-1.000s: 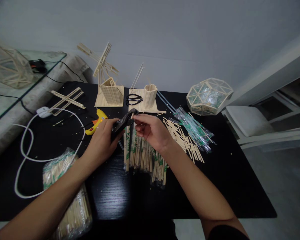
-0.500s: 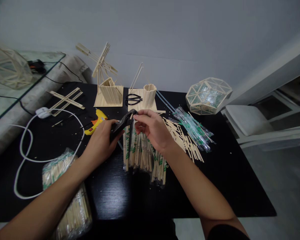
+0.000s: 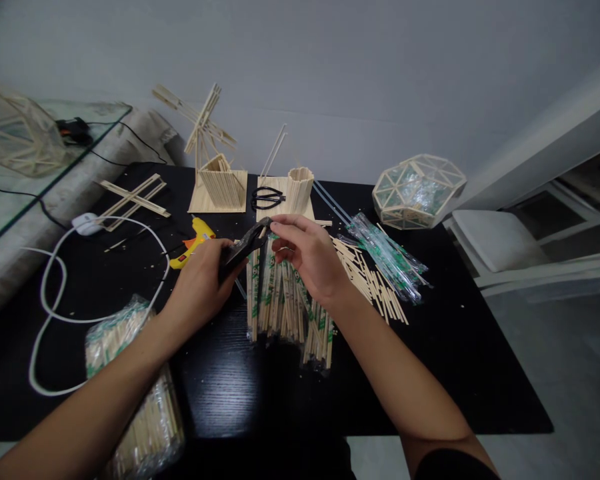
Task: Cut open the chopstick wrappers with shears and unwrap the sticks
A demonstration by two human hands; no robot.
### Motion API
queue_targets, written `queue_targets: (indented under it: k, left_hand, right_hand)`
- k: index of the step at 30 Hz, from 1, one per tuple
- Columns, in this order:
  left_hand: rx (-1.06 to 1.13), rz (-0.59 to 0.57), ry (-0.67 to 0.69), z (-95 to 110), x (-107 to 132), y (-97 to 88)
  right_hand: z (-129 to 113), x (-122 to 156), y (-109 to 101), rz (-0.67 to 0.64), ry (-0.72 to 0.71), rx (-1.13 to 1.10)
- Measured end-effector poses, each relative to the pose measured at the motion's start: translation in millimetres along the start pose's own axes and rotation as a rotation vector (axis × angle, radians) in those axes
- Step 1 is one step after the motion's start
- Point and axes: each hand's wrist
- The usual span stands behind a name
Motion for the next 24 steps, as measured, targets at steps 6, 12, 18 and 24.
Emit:
queue_targets:
  k: [6,12,18,24]
  left_hand:
    - [-0.022,-0.027,-0.025,1,0,-1.0]
    - [-0.055,-0.068,-0.092,2,-1,-3.4]
    - [-0.064,-0.128,-0.127,6,-4,-9.0]
    - [-0.087,-0.174,-0.158,10,-6,-12.2]
  right_hand:
    - [-2,3,2,0.011,-0.021,-0.007]
    - [-3,5,3,0.004,-0.030,0.010]
    - [-4,5,3,-0.002,-0.025,0.000]
    - [-4,5,4,-0.018,-0.020,-0.020]
Point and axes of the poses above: each hand's wrist, its own x-axis away from the middle knuckle, its own y-axis out of the palm, z = x × y, and after that the axes turned 13 degrees about z, right-handed
